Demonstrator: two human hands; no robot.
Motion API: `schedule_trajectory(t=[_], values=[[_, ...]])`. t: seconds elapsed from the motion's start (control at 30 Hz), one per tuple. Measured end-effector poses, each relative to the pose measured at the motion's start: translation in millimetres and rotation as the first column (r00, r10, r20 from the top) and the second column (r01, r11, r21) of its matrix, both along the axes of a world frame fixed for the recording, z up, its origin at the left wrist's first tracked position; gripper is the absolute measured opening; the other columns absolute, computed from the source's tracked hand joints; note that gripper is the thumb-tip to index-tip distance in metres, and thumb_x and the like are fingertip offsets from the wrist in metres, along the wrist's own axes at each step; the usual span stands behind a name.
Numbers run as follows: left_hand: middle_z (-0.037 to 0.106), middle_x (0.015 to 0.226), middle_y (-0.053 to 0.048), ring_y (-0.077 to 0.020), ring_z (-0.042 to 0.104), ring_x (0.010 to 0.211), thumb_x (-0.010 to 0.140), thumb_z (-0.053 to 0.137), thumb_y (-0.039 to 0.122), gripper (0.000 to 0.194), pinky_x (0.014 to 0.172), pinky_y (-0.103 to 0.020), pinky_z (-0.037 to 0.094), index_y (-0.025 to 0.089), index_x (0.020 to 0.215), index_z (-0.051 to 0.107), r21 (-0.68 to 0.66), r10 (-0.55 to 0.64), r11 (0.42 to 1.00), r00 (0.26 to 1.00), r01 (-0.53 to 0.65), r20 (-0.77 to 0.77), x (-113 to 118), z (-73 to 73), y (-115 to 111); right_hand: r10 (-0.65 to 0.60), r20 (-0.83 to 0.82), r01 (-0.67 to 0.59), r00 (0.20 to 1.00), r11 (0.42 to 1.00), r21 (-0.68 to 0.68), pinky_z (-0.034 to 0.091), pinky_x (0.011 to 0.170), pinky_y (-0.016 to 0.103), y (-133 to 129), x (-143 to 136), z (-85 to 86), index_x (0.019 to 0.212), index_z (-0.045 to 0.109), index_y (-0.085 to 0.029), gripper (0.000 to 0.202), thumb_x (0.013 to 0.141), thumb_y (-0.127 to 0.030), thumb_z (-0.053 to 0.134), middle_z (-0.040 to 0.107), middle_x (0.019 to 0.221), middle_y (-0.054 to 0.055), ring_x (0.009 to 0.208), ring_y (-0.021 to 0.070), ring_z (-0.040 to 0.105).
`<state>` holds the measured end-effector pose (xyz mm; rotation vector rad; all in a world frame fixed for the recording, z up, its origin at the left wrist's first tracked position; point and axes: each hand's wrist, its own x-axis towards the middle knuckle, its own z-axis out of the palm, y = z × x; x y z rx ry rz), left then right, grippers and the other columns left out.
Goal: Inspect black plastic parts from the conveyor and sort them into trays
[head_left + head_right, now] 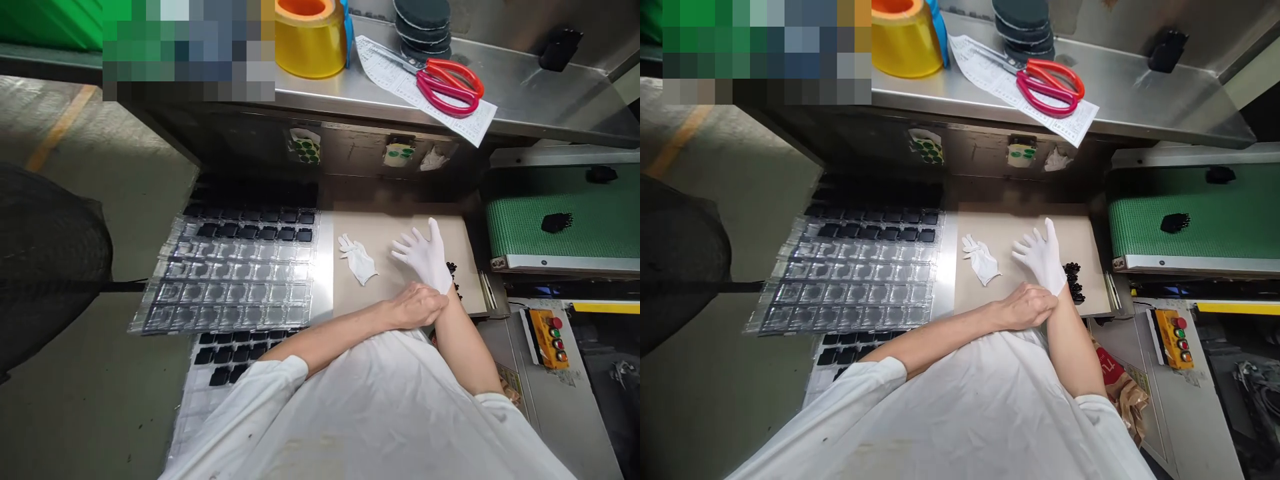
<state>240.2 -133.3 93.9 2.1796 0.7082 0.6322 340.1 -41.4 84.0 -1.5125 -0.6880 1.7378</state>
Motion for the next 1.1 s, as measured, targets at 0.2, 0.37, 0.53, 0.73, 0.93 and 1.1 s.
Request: schedule_trajectory(t=[0.2,0.37,0.53,0.73,0.93,1.1], values=[[0.069,0.106,-0.006,-0.0207,0.066,0.099,0.095,0.073,0.031,0.023,0.090,-0.030,0.048,0.016,0.104,0.059,-0.522,0.362,0.763,0.921,-0.380,-0.141,-59,-57.1,-13,-0.528,-0.311,0.488,0.790,0.849,-0.203,0.053,0.060,0.016,8,16,-3.6,0.095,0.063,-0.018,0.014,0.101,-0.018,0.050,0.066,0.078,-0.002,0.051,0.0053,0.050],[0.067,0.113,-0.025,-0.0430,0.058,0.122,0.079,0.073,0.005,0.018,0.111,-0.057,0.036,0.010,0.093,0.062,-0.409,0.515,0.606,0.728,-0.683,-0.452,-100,-111.9,9,-0.108,0.181,0.121,0.977,0.991,-0.063,0.060,0.080,0.027,-45,21,-41.2,0.113,0.065,-0.018,0.030,0.085,-0.026,0.072,0.073,0.108,0.006,0.088,0.0144,0.071],[0.068,0.081,-0.009,-0.0254,0.068,0.088,0.095,0.060,0.019,0.010,0.091,-0.037,0.050,0.016,0.086,0.059,-0.591,0.656,0.457,0.701,-0.664,-0.280,-109,-119.7,14,0.357,0.318,-0.306,0.878,0.931,-0.200,0.052,0.075,0.030,-97,8,-70.9,0.085,0.070,-0.011,0.042,0.079,-0.051,0.080,0.072,0.086,0.010,0.076,0.0184,0.067],[0.070,0.085,-0.006,-0.0181,0.068,0.079,0.087,0.065,0.031,0.020,0.074,-0.025,0.051,0.017,0.098,0.055,-0.802,0.880,0.155,0.449,-0.578,-0.154,-93,-130.7,-40,0.600,0.352,-0.536,0.718,0.800,-0.270,0.049,0.081,0.030,-104,-10,-56.8,0.100,0.074,-0.015,0.062,0.088,-0.075,0.064,0.075,0.099,0.009,0.089,0.0210,0.068],[0.072,0.090,-0.009,-0.0200,0.067,0.082,0.069,0.069,0.026,0.027,0.070,-0.025,0.051,0.014,0.092,0.061,-0.916,0.924,-0.072,0.321,-0.393,-0.211,-72,-152.4,-84,0.777,0.625,-0.726,0.066,0.467,-0.504,0.037,0.073,0.033,-105,-53,-51.9,0.094,0.071,-0.019,0.043,0.101,-0.059,0.055,0.075,0.098,0.009,0.091,0.0261,0.068],[0.072,0.090,-0.008,-0.0178,0.063,0.072,0.070,0.069,0.040,0.045,0.064,-0.027,0.051,0.012,0.104,0.063,-0.958,0.936,-0.154,0.274,-0.243,-0.220,-74,-146.8,-92,0.664,0.737,-0.815,-0.127,0.354,-0.459,0.034,0.081,0.039,-115,-74,-51.8,0.104,0.070,-0.016,0.027,0.103,-0.031,0.047,0.073,0.111,0.016,0.104,0.0316,0.066]])
